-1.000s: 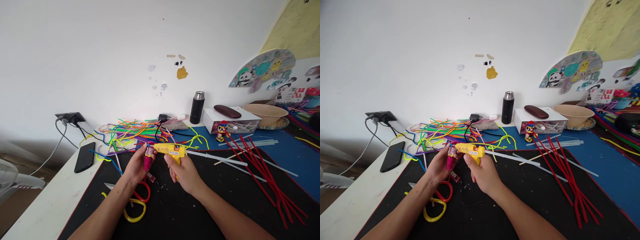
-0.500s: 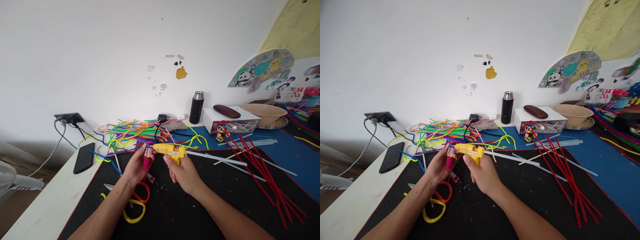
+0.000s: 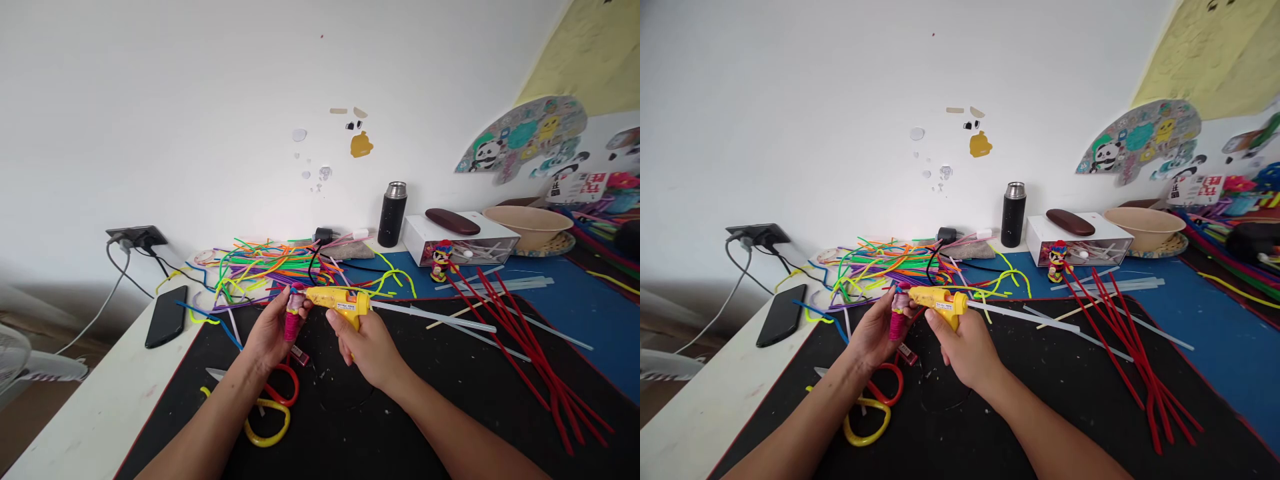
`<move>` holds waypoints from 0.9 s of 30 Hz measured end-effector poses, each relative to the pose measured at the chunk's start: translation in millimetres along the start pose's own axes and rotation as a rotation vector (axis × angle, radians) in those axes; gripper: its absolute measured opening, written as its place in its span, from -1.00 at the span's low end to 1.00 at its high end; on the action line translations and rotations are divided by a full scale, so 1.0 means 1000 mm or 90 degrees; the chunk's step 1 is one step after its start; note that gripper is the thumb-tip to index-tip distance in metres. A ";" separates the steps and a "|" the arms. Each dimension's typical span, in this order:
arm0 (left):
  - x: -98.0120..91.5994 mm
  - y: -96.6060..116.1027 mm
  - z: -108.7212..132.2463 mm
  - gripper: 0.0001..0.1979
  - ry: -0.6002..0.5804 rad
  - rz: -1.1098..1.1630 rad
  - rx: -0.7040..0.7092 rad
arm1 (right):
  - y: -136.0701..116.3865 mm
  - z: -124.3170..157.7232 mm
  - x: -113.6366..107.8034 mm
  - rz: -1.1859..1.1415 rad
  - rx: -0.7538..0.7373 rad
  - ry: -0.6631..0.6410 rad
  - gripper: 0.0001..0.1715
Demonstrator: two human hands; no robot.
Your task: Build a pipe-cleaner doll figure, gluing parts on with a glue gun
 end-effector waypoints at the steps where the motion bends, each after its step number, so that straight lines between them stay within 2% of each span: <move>1: 0.000 0.000 0.000 -0.66 0.000 0.000 0.002 | 0.000 0.000 0.000 -0.001 0.001 0.000 -0.25; 8: 0.000 0.000 -0.001 -0.71 0.013 -0.020 0.021 | -0.003 -0.002 0.000 0.005 -0.001 0.002 -0.26; 15: 0.000 0.002 -0.001 -0.87 0.010 -0.037 0.061 | -0.001 -0.002 0.000 -0.001 0.001 0.001 -0.31; 21: -0.002 0.003 -0.002 -0.91 0.028 -0.046 0.079 | 0.001 -0.006 -0.002 -0.034 0.018 0.037 -0.38; 24: -0.003 0.002 -0.003 -0.90 0.032 -0.060 0.090 | 0.003 -0.009 -0.003 -0.062 0.035 0.058 -0.40; 27: -0.002 0.000 -0.002 -0.80 0.013 -0.095 0.128 | 0.004 -0.012 -0.004 -0.102 0.053 0.076 -0.42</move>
Point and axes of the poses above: each hand's wrist, its own z-axis away from the middle knuckle, its own x-axis out of the palm, y = z × x, the point moved 4 cm from there along -z, towards the middle knuckle, and after that the axes turned 14 degrees about y, right-handed, at the moved point
